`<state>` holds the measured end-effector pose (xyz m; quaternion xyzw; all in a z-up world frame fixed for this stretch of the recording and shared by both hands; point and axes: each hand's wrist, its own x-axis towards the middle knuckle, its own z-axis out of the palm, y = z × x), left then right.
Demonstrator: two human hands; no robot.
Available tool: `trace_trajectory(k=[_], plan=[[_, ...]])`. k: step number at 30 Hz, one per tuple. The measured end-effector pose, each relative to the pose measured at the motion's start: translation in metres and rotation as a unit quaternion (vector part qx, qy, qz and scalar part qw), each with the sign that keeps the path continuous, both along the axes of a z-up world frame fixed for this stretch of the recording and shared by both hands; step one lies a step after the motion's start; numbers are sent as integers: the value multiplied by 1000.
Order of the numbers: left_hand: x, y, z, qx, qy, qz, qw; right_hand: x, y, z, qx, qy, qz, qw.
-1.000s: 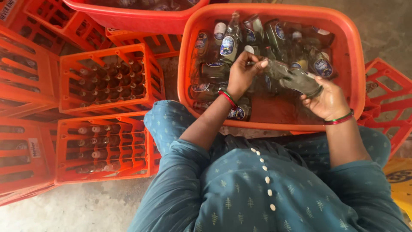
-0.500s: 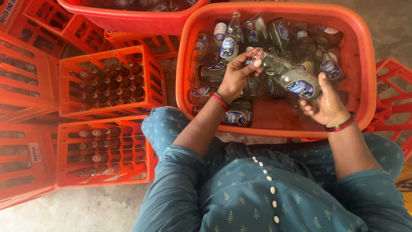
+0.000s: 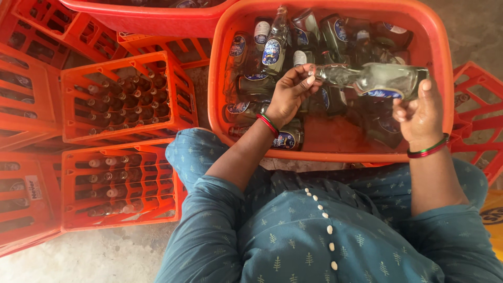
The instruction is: The person sits on the floor and washes glass bottles by hand in a red tub filled with water. They repeatedly pick up bottles, rinse them, and place them into an adjacent red crate.
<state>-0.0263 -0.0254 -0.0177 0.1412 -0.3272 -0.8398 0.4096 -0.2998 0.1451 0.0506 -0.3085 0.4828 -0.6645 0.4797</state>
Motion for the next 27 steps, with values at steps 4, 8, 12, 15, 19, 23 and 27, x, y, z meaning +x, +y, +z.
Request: trace_trajectory(k=[4,8,12,15,19,23,27], plan=[[-5,2,-12,31,-93,7,995,-2,3,6,-35,59,-21,997],[-10,5,-22,46,-163,-8,986,2,6,15,-63,53,-41,996],[-8,6,-27,32,-236,-24,971,8,5,22,-70,64,-15,995],[-9,9,-28,8,-236,-36,971,8,5,23,-81,77,-18,994],[-10,13,-28,5,-242,-49,969,6,4,19,-99,77,-30,992],[-11,16,-29,-9,-244,-53,968,1,6,13,-100,76,-49,991],[-12,18,-29,0,-235,-57,970,-2,7,12,-112,77,-55,989]])
